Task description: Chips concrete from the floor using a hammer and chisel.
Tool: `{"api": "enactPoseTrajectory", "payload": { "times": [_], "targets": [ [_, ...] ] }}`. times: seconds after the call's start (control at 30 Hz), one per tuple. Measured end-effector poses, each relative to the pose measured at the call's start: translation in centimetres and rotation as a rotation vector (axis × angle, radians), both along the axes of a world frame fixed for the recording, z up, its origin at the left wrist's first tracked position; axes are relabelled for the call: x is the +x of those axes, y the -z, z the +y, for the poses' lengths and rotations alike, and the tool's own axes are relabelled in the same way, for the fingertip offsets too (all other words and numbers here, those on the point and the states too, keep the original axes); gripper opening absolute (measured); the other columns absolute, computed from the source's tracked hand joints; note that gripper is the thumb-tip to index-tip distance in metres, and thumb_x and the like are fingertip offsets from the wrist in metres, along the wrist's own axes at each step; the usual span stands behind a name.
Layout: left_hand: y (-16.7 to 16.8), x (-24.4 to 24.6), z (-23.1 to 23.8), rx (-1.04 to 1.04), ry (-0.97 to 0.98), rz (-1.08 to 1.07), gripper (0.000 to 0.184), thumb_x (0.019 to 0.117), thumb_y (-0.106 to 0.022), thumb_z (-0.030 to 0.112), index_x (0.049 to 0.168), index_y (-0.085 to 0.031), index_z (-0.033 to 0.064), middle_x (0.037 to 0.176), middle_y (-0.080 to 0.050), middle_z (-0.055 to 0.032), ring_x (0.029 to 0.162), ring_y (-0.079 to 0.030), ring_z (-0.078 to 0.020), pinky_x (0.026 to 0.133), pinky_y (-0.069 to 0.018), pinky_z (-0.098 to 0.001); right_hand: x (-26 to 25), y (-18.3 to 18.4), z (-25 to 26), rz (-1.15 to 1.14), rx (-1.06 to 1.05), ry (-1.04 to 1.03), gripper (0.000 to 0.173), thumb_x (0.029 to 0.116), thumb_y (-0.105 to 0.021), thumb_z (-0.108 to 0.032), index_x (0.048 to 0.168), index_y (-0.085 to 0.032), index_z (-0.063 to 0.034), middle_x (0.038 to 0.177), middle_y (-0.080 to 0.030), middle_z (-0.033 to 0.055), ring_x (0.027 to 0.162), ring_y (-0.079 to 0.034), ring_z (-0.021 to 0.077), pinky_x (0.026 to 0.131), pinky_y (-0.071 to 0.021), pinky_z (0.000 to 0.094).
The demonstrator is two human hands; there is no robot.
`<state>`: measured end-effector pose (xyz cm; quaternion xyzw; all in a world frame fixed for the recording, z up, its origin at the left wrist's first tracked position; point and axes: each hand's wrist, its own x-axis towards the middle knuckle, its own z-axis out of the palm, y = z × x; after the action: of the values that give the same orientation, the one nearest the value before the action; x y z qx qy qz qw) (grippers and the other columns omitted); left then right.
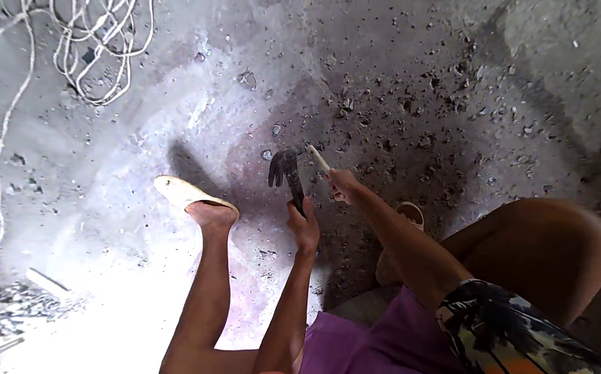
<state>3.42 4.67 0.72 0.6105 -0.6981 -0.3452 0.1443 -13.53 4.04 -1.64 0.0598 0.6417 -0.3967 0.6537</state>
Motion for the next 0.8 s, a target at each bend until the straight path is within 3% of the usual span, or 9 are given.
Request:
{"api": "enactPoseTrajectory", "payload": {
  "times": [0.07, 0.17, 0.27, 0.37, 0.4, 0.57, 0.7, 0.73, 0.8],
  "targets": [
    [0.9, -0.7, -0.3, 0.060, 0.022, -0.091, 0.053, 0.1105, -0.041, 0.045, 0.130, -0.052, -0.0028, 0.076, -0.062, -0.0170, 0.064, -0.063, -0.0303, 0.064, -0.0556, -0.0485, -0.1, 0.0, 0.1, 0.027, 0.010, -0.034, 0.044, 0.1149, -0.031, -0.038, 0.121, -0.061, -0.0069, 0.068, -0.048, -0.0011, 0.047, -0.037, 0.0073, 0.043, -0.0316, 0.0223],
    [1.3, -1.7, -2.3, 0.261, 0.112, -0.214, 0.056, 0.1108, -0.038, 0.048, 0.133, -0.049, -0.0027, 0.089, -0.067, -0.0244, 0.081, -0.070, -0.0400, 0.076, -0.0572, -0.0573, 0.1, 0.5, 0.2, 0.127, 0.025, -0.140, 0.048, 0.1149, -0.029, -0.040, 0.130, -0.061, -0.0070, 0.079, -0.053, 0.0043, 0.056, -0.044, 0.0136, 0.052, -0.0405, 0.0306],
    [-0.2, -0.7, -2.4, 0.261, 0.069, -0.108, 0.058, 0.1099, -0.037, 0.052, 0.127, -0.052, -0.0017, 0.083, -0.062, -0.0216, 0.071, -0.064, -0.0361, 0.068, -0.0549, -0.0540, 0.2, 0.9, -0.1, 0.218, 0.043, -0.249, 0.050, 0.1146, -0.030, -0.041, 0.133, -0.061, -0.0070, 0.088, -0.058, 0.0115, 0.065, -0.053, 0.0208, 0.060, -0.0483, 0.0386],
    [-0.8, 1.1, -1.1, 0.247, -0.032, -0.046, 0.052, 0.1106, -0.040, 0.047, 0.125, -0.054, -0.0003, 0.076, -0.059, -0.0152, 0.062, -0.061, -0.0286, 0.063, -0.0560, -0.0483, 0.4, 0.8, 0.0, 0.281, 0.025, -0.313, 0.049, 0.1145, -0.029, -0.040, 0.134, -0.061, -0.0079, 0.091, -0.057, 0.0139, 0.068, -0.054, 0.0238, 0.062, -0.0496, 0.0422],
    [-0.9, 1.5, -0.6, 0.243, -0.068, -0.035, 0.050, 0.1108, -0.041, 0.045, 0.125, -0.055, -0.0005, 0.074, -0.058, -0.0136, 0.060, -0.061, -0.0265, 0.061, -0.0566, -0.0465, 0.5, 0.9, 0.1, 0.282, 0.022, -0.320, 0.049, 0.1146, -0.029, -0.040, 0.135, -0.060, -0.0083, 0.092, -0.057, 0.0141, 0.068, -0.054, 0.0237, 0.062, -0.0497, 0.0418],
    [-0.1, 1.0, 1.7, 0.050, -0.182, 0.053, 0.044, 0.1115, -0.041, 0.038, 0.121, -0.055, -0.0030, 0.070, -0.055, -0.0088, 0.059, -0.057, -0.0205, 0.062, -0.0531, -0.0411, 0.1, 1.9, 0.5, 0.233, 0.009, -0.275, 0.048, 0.1147, -0.030, -0.041, 0.133, -0.060, -0.0086, 0.071, -0.046, 0.0033, 0.053, -0.042, 0.0152, 0.050, -0.0405, 0.0324],
    [2.6, -0.4, -0.5, 0.229, -0.002, -0.128, 0.054, 0.1108, -0.040, 0.045, 0.134, -0.051, -0.0029, 0.093, -0.069, -0.0237, 0.085, -0.071, -0.0380, 0.080, -0.0582, -0.0554, -0.3, 1.8, 0.6, 0.228, 0.033, -0.296, 0.048, 0.1146, -0.029, -0.042, 0.132, -0.061, -0.0099, 0.075, -0.049, 0.0040, 0.055, -0.042, 0.0150, 0.052, -0.0407, 0.0323],
    [2.6, -0.4, -1.1, 0.278, 0.022, -0.150, 0.056, 0.1103, -0.039, 0.048, 0.134, -0.051, -0.0014, 0.095, -0.069, -0.0244, 0.088, -0.071, -0.0392, 0.081, -0.0578, -0.0566, -0.2, 2.0, 0.8, 0.228, 0.031, -0.296, 0.048, 0.1146, -0.029, -0.042, 0.132, -0.060, -0.0099, 0.076, -0.051, 0.0041, 0.054, -0.043, 0.0143, 0.051, -0.0401, 0.0315],
    [1.7, -0.2, -1.3, 0.263, -0.014, -0.079, 0.054, 0.1103, -0.039, 0.048, 0.129, -0.052, -0.0011, 0.087, -0.066, -0.0216, 0.080, -0.068, -0.0361, 0.077, -0.0567, -0.0540, -0.3, 1.9, 0.7, 0.224, 0.019, -0.290, 0.048, 0.1145, -0.030, -0.043, 0.132, -0.060, -0.0094, 0.076, -0.050, 0.0035, 0.052, -0.041, 0.0127, 0.049, -0.0390, 0.0295]
  ]
}}
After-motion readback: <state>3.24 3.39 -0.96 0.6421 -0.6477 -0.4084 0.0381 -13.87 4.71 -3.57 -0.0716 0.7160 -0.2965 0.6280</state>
